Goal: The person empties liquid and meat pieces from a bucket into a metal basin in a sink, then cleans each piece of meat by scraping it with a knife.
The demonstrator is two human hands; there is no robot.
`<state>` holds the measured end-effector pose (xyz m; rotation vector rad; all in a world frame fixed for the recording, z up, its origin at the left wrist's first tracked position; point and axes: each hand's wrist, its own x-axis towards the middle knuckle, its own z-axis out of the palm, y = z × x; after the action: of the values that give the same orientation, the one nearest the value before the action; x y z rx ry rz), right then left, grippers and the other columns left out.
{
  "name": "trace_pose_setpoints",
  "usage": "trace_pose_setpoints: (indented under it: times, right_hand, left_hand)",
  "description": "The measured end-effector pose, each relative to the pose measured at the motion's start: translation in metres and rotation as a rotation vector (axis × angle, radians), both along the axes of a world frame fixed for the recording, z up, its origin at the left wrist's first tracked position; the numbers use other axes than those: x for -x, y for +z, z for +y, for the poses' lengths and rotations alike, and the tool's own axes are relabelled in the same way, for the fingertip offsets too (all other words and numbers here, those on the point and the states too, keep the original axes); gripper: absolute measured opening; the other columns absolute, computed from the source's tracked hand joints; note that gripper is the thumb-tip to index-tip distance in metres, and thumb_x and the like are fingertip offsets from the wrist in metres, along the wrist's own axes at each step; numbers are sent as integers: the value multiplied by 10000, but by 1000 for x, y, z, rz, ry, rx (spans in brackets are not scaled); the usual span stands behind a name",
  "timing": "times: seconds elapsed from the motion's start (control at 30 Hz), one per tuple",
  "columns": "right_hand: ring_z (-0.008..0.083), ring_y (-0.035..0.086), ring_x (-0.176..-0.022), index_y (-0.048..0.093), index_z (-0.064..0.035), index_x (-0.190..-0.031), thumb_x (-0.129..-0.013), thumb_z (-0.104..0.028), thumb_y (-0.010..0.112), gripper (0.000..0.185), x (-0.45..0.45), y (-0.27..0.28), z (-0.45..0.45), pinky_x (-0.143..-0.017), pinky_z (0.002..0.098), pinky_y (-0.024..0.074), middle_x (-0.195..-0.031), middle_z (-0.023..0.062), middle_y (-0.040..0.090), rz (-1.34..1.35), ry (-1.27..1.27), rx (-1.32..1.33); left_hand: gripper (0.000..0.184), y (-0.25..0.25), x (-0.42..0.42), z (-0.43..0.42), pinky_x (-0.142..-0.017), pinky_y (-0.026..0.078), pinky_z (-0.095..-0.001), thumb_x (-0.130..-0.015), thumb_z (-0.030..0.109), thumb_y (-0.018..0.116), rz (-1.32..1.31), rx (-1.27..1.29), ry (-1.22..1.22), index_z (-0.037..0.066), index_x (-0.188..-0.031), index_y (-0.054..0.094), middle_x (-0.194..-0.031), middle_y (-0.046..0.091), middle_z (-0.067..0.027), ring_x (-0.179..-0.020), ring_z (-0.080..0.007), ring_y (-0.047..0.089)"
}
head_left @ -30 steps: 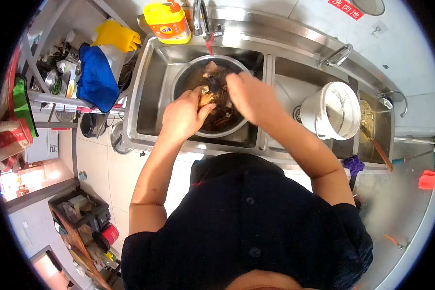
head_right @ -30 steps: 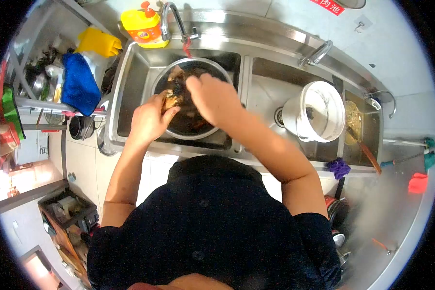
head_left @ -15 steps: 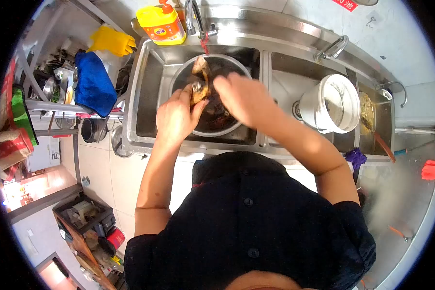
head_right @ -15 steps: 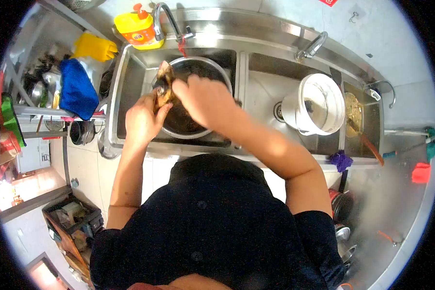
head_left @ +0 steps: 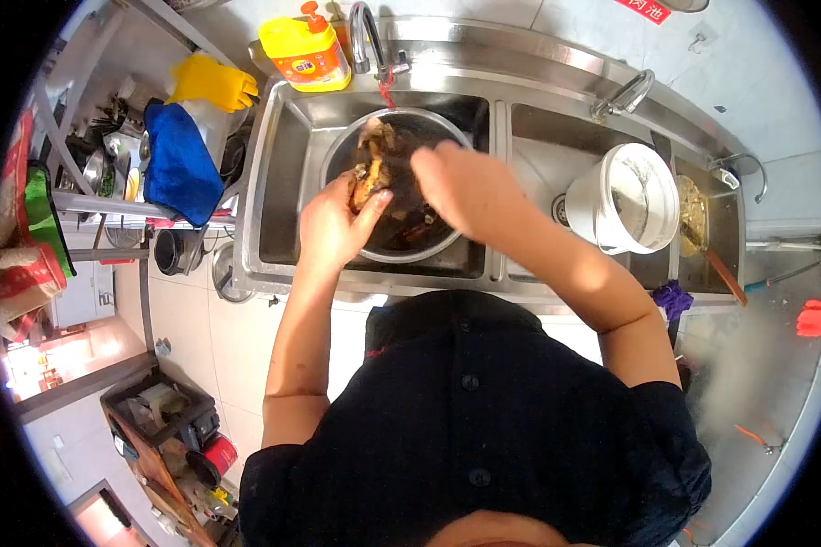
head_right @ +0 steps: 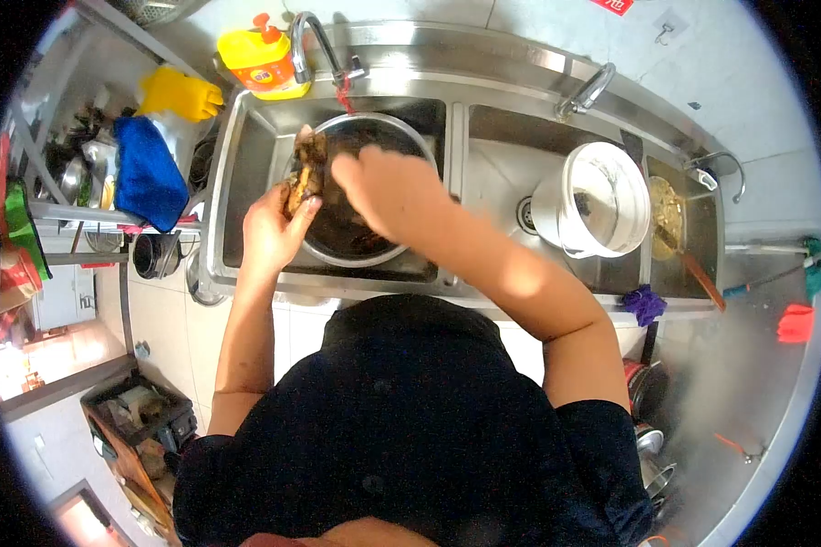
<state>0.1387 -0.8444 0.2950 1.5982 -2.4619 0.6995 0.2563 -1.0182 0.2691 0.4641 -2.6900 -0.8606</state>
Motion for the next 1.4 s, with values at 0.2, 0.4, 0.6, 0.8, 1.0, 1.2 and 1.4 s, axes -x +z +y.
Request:
trace_pose_setpoints:
  times: [0.2,0.4,0.6,0.8,1.0,1.2,1.4]
  right_hand:
    - [319,636,-614,520,-79,-883,-846,-147,543,81,16,-5,-9,-521,422,511,-739,139,588,55,-114,32]
    - [347,628,-624,507,-89,-896,-838,-184,570,127,-11,-6,0,-524,439,504,-735,138,579,-116,56,50]
    - [337,616,-605,501,-80,-882,-851,-166,555,106,2,-10,-12,-505,439,486,-724,141,573,-96,-44,147]
    - [353,616,-624,498,-77,-892,-851,-180,563,129,14,-19,-14,-528,441,497,-752,145,589,-80,-133,147]
    - [361,621,-659,494,-60,-877,-853,-170,556,128,-11,-14,-12,-552,458,499,-737,159,587,-180,-34,145]
    - [367,623,-670,497,-73,-888,-831,-152,575,125,-2,-20,-18,-561,451,501,-754,166,589,-168,-101,154]
    - [351,622,-647,507,-72,-879,-849,-141,535,81,9,-21,-18,-554,451,499,-712,136,573,-97,-214,166]
  left_hand:
    - [414,-11,-1,-5,-608,477,-406,-795,420,694,-3,-119,9,43,-950,621,-725,622,-181,-694,-379,617]
    - [401,-26,4,-13,-705,490,-357,-828,335,688,70,-432,0,-8,-1014,597,-795,646,-168,-759,-255,643]
    - [538,-31,10,-8,-848,465,-355,-872,327,640,280,-425,-69,-6,-1243,441,-973,649,-155,-892,-274,602]
    - [505,-41,4,-10,-554,458,-264,-957,425,508,206,-1053,-217,27,-1258,432,-778,573,-48,-609,-140,548]
    - [453,-35,12,0,-470,415,-242,-981,466,415,320,-1092,-122,33,-1060,527,-664,522,-37,-509,-109,489]
    - [521,-29,22,8,-516,495,-288,-1001,443,372,322,-1075,83,-25,-862,555,-651,596,-108,-523,-175,580]
    - [416,-15,23,18,-548,502,-282,-1006,361,415,344,-1156,95,-21,-917,556,-700,606,-101,-550,-166,581]
